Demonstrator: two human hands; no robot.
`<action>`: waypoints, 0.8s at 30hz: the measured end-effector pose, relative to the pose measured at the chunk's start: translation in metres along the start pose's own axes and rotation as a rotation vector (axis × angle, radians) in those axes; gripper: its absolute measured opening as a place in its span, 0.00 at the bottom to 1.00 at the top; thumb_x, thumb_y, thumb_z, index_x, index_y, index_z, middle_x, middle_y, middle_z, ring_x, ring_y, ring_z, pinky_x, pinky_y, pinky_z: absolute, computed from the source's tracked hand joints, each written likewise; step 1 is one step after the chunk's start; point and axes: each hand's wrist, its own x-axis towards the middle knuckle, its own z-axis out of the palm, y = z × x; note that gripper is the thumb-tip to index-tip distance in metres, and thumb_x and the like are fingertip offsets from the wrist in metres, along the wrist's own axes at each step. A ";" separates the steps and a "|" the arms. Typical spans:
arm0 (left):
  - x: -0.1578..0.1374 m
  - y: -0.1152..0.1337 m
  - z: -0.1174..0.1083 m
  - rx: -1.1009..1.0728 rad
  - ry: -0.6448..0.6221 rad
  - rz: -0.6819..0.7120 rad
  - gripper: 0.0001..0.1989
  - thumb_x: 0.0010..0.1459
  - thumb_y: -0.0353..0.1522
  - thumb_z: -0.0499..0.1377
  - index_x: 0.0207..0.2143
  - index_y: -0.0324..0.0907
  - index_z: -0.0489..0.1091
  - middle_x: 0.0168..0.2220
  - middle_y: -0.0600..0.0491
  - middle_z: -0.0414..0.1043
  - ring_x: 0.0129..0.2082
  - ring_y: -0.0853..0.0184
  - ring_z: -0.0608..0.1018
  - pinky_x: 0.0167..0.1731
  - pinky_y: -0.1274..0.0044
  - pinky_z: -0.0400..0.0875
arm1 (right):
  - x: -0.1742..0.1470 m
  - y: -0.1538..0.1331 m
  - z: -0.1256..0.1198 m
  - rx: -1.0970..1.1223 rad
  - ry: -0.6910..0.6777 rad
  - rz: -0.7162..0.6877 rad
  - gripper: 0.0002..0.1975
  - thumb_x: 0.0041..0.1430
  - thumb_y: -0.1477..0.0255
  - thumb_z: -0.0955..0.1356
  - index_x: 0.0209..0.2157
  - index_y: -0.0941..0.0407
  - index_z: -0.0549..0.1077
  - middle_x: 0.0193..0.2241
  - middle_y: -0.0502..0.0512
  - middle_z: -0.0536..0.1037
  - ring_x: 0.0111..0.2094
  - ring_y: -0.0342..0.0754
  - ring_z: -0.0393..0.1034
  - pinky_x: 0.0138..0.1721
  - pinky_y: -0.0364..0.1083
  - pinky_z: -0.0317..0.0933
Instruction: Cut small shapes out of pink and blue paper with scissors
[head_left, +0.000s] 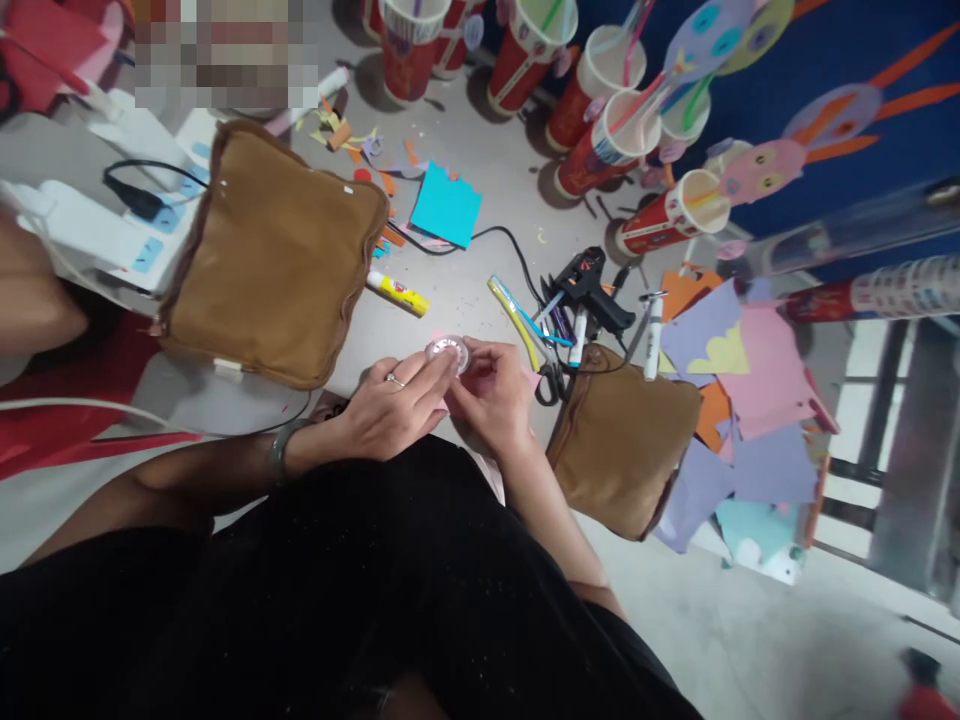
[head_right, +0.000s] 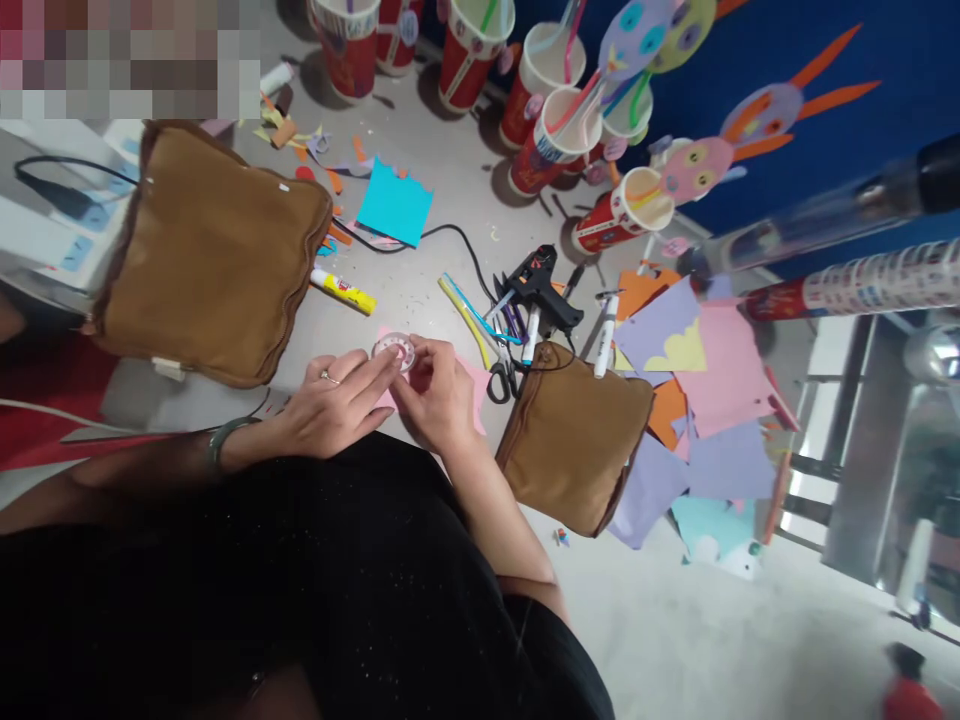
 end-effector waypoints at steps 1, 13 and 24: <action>0.002 0.001 -0.002 0.015 -0.014 0.000 0.25 0.69 0.33 0.51 0.65 0.31 0.63 0.66 0.41 0.66 0.58 0.56 0.73 0.48 0.67 0.67 | 0.000 0.001 0.000 0.000 -0.002 -0.010 0.16 0.59 0.63 0.72 0.45 0.52 0.66 0.42 0.55 0.82 0.33 0.46 0.77 0.35 0.48 0.71; 0.014 0.014 -0.012 0.085 -0.189 -0.089 0.25 0.70 0.30 0.47 0.67 0.31 0.60 0.68 0.42 0.63 0.60 0.53 0.71 0.48 0.63 0.68 | 0.004 0.001 0.002 0.006 -0.041 0.024 0.18 0.57 0.65 0.71 0.46 0.54 0.66 0.33 0.52 0.81 0.31 0.49 0.77 0.34 0.47 0.69; 0.010 0.012 -0.006 0.103 -0.159 -0.074 0.25 0.71 0.34 0.47 0.66 0.32 0.61 0.68 0.41 0.62 0.56 0.51 0.73 0.46 0.63 0.69 | -0.009 -0.002 -0.013 -0.128 -0.134 -0.173 0.33 0.62 0.65 0.69 0.64 0.58 0.57 0.62 0.71 0.70 0.51 0.56 0.77 0.47 0.54 0.75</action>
